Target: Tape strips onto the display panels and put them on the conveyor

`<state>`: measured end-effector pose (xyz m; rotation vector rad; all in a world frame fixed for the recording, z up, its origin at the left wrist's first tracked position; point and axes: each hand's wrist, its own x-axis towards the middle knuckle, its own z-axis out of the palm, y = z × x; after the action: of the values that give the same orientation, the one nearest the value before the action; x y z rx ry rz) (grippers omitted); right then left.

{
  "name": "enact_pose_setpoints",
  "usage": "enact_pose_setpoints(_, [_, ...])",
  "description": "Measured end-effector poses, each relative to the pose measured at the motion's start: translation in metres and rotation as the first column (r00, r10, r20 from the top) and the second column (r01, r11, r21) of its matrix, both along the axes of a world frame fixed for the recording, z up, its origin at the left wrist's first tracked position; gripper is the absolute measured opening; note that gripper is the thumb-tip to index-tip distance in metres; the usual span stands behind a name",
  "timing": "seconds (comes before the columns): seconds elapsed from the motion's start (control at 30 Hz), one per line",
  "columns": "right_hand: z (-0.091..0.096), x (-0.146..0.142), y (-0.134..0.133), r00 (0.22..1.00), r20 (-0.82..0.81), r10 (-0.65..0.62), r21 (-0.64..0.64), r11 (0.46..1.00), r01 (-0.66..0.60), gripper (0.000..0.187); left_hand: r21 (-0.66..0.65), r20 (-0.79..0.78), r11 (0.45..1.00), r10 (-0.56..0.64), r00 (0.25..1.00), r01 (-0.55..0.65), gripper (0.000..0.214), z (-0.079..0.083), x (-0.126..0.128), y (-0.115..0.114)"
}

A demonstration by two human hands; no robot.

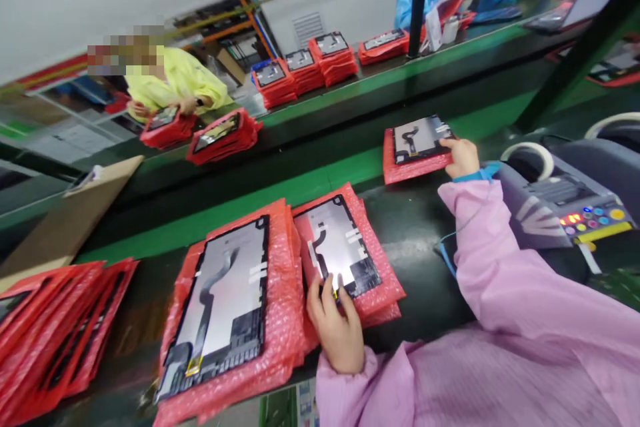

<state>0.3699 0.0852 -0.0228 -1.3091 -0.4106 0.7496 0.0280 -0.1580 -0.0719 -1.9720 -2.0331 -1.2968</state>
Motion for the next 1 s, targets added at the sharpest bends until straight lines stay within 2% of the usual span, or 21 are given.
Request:
enact_pose_setpoints(0.1, [-0.013,-0.016,-0.073,0.982,-0.186,0.029,0.006,1.0,-0.028,0.032,0.018,0.024,0.978,-0.208,0.978,0.208,0.037,0.013,0.03,-0.005])
enact_pose_setpoints(0.2, [-0.033,-0.027,-0.138,0.968,-0.233,0.096,-0.015,0.995,-0.103,0.041,-0.053,0.029,0.886,-0.459,0.888,0.46,0.046,0.015,0.066,-0.006])
enact_pose_setpoints(0.3, [-0.052,-0.028,-0.183,0.971,-0.195,0.135,-0.089,0.984,-0.155,0.046,-0.166,-0.044,0.811,-0.574,0.817,0.561,0.051,0.0,0.101,-0.003])
enact_pose_setpoints(0.37, [-0.061,-0.027,-0.21,0.991,-0.019,0.133,-0.172,0.976,-0.134,0.044,-0.247,-0.116,0.804,-0.578,0.808,0.54,0.05,-0.016,0.121,0.0])
enact_pose_setpoints(0.43, [-0.067,-0.027,-0.241,0.96,0.268,0.078,-0.232,0.973,-0.014,0.044,-0.326,-0.188,0.809,-0.563,0.805,0.49,0.049,-0.032,0.135,0.0])
enact_pose_setpoints(0.47, [-0.068,-0.027,-0.258,0.923,0.385,0.001,-0.224,0.97,0.092,0.045,-0.358,-0.221,0.81,-0.557,0.801,0.465,0.049,-0.039,0.14,0.0])
enact_pose_setpoints(0.5, [-0.067,-0.026,-0.274,0.893,0.437,-0.106,-0.19,0.96,0.207,0.047,-0.376,-0.25,0.812,-0.552,0.795,0.446,0.049,-0.044,0.143,-0.001])
enact_pose_setpoints(0.53, [-0.066,-0.024,-0.288,0.883,0.409,-0.23,-0.151,0.938,0.314,0.048,-0.38,-0.273,0.816,-0.549,0.79,0.436,0.049,-0.048,0.144,-0.001])
enact_pose_setpoints(0.57, [-0.064,-0.02,-0.3,0.885,0.315,-0.344,-0.123,0.909,0.397,0.05,-0.374,-0.288,0.82,-0.546,0.786,0.433,0.049,-0.05,0.144,-0.002])
enact_pose_setpoints(0.63, [-0.058,-0.006,-0.312,0.889,0.058,-0.453,-0.108,0.883,0.457,0.055,-0.351,-0.299,0.827,-0.544,0.784,0.44,0.05,-0.05,0.144,-0.002])
enact_pose_setpoints(0.7, [-0.05,0.009,-0.311,0.894,-0.07,-0.443,-0.076,0.896,0.438,0.059,-0.336,-0.299,0.827,-0.547,0.782,0.45,0.05,-0.048,0.143,-0.002])
enact_pose_setpoints(0.77, [-0.041,0.015,-0.306,0.888,-0.033,-0.459,0.005,0.888,0.46,0.054,-0.334,-0.304,0.829,-0.545,0.781,0.448,0.05,-0.046,0.143,-0.003])
enact_pose_setpoints(0.87, [-0.021,0.0,-0.309,0.858,0.105,-0.503,0.141,0.861,0.488,0.039,-0.33,-0.324,0.845,-0.52,0.79,0.421,0.048,-0.045,0.145,-0.009])
enact_pose_setpoints(0.9, [-0.013,-0.008,-0.313,0.859,0.174,-0.481,0.171,0.874,0.455,0.032,-0.328,-0.331,0.852,-0.508,0.795,0.408,0.048,-0.045,0.145,-0.011])
enact_pose_setpoints(0.93, [-0.003,-0.015,-0.316,0.876,0.256,-0.409,0.183,0.91,0.372,0.026,-0.328,-0.337,0.859,-0.496,0.8,0.394,0.047,-0.045,0.145,-0.014])
enact_pose_setpoints(1.0, [0.018,-0.024,-0.315,0.895,0.434,-0.103,0.137,0.989,0.048,0.018,-0.325,-0.351,0.871,-0.473,0.808,0.369,0.046,-0.043,0.145,-0.019])
